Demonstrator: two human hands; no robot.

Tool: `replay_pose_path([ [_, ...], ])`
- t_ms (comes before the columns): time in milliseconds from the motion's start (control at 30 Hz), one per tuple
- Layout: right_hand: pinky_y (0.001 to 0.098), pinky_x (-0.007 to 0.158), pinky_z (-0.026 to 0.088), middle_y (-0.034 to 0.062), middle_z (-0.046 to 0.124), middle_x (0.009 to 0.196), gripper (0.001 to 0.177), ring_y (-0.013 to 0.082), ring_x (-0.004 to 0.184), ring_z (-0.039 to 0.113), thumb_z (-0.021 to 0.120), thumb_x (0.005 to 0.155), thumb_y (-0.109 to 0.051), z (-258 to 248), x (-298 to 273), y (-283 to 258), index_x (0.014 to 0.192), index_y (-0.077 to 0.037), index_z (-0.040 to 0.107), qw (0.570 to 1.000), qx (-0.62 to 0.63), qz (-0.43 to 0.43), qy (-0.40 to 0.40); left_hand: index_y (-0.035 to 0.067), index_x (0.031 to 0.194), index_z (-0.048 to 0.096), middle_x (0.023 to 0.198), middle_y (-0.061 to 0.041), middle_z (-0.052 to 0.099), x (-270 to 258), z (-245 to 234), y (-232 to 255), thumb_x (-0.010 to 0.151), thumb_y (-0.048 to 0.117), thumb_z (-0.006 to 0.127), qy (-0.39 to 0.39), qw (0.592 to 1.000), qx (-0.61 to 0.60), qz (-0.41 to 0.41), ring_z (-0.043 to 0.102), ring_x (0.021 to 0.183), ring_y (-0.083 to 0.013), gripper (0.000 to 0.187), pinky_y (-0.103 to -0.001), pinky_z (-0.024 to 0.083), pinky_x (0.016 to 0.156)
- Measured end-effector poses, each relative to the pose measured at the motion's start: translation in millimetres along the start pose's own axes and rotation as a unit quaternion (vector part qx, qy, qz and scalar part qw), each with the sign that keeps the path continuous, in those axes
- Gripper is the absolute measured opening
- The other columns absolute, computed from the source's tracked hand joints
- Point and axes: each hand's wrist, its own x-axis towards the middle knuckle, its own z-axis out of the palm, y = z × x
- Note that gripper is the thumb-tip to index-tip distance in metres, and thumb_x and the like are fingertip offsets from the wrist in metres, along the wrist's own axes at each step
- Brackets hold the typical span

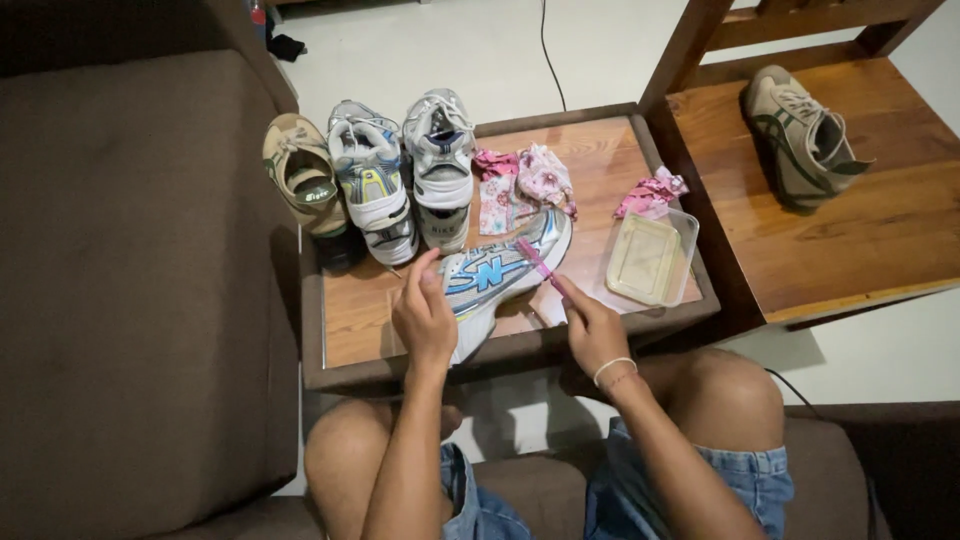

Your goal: The person scrubs a white and blue sneaker with a pink toothbrush, repeatedly dipping the brush into a container of liquid. They focus on the upper mesh and side panels of the shoe while seated on a sofa.

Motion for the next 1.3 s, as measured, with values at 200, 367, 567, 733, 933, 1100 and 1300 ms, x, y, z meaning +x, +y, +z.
replay_pose_path([
  [200, 0.0426, 0.095, 0.058, 0.0119, 0.08, 0.105, 0.028, 0.0296, 0.104, 0.075, 0.066, 0.088, -0.003, 3.5, -25.1, -52.4, 0.11, -0.014, 0.08, 0.991, -0.015, -0.076, -0.113, 0.022, 0.126, 0.069, 0.102, -0.012, 0.078, -3.0, -2.0, -0.4, 0.107, 0.036, 0.031, -0.008, 1.0, 0.007, -0.002, 0.072, 0.096, -0.035, 0.044, -0.04, 0.048, 0.091],
  [367, 0.0511, 0.101, 0.053, 0.0217, 0.074, 0.113, 0.034, 0.0373, 0.113, 0.067, 0.058, 0.096, -0.005, -3.2, -2.6, 13.7, 0.127, -0.007, 0.071, 0.999, -0.033, -0.004, 0.022, 0.022, 0.125, 0.07, 0.099, -0.013, 0.078, -6.2, -3.9, 7.0, 0.107, 0.038, 0.032, -0.01, 1.0, 0.021, 0.013, 0.073, 0.094, -0.0341, 0.046, -0.04, 0.048, 0.091],
  [567, 0.0478, 0.104, 0.053, 0.0123, 0.076, 0.118, 0.04, 0.0325, 0.116, 0.068, 0.061, 0.091, -0.006, -18.7, -1.2, 9.6, 0.127, -0.018, 0.074, 0.996, -0.035, -0.007, -0.081, 0.02, 0.123, 0.071, 0.107, -0.01, 0.078, 0.5, 2.6, -4.4, 0.108, 0.034, 0.035, 0.001, 1.0, 0.014, 0.02, 0.072, 0.097, -0.0338, 0.041, -0.041, 0.048, 0.092],
  [733, 0.0485, 0.106, 0.05, 0.0185, 0.073, 0.12, 0.04, 0.0351, 0.118, 0.065, 0.058, 0.096, -0.005, -2.1, -5.0, 32.4, 0.133, -0.014, 0.07, 0.997, -0.078, -0.005, 0.015, 0.021, 0.122, 0.071, 0.109, -0.008, 0.077, -0.9, 5.9, -7.2, 0.108, 0.033, 0.036, 0.0, 1.0, 0.015, 0.022, 0.072, 0.1, -0.0324, 0.04, -0.041, 0.047, 0.093],
  [933, 0.0431, 0.091, 0.059, 0.0116, 0.08, 0.102, 0.029, 0.0309, 0.101, 0.074, 0.067, 0.087, -0.006, 21.8, -18.1, 9.3, 0.112, -0.016, 0.078, 0.982, -0.043, -0.098, -0.156, 0.022, 0.123, 0.071, 0.101, -0.007, 0.078, -3.3, -0.6, -1.6, 0.108, 0.038, 0.03, -0.002, 0.999, -0.005, -0.036, 0.07, 0.099, -0.0364, 0.046, -0.044, 0.047, 0.095],
  [1100, 0.042, 0.088, 0.061, 0.008, 0.08, 0.106, 0.031, 0.026, 0.1, 0.076, 0.064, 0.091, -0.009, 41.8, -36.4, -3.2, 0.119, -0.018, 0.077, 0.98, -0.002, -0.101, -0.171, 0.022, 0.127, 0.067, 0.09, -0.011, 0.078, 6.8, -6.7, -4.8, 0.107, 0.037, 0.02, -0.041, 0.992, -0.065, -0.098, 0.069, 0.102, -0.04, 0.053, -0.047, 0.048, 0.099],
  [1300, 0.0451, 0.099, 0.055, 0.0171, 0.072, 0.123, 0.033, 0.031, 0.115, 0.068, 0.056, 0.1, -0.007, 15.1, -8.4, -6.9, 0.131, -0.003, 0.067, 0.998, 0.003, -0.052, -0.028, 0.023, 0.134, 0.064, 0.096, -0.015, 0.078, 16.2, -25.1, 6.5, 0.106, 0.044, 0.015, -0.132, 0.977, -0.073, -0.152, 0.07, 0.107, -0.0394, 0.06, -0.05, 0.048, 0.1],
])
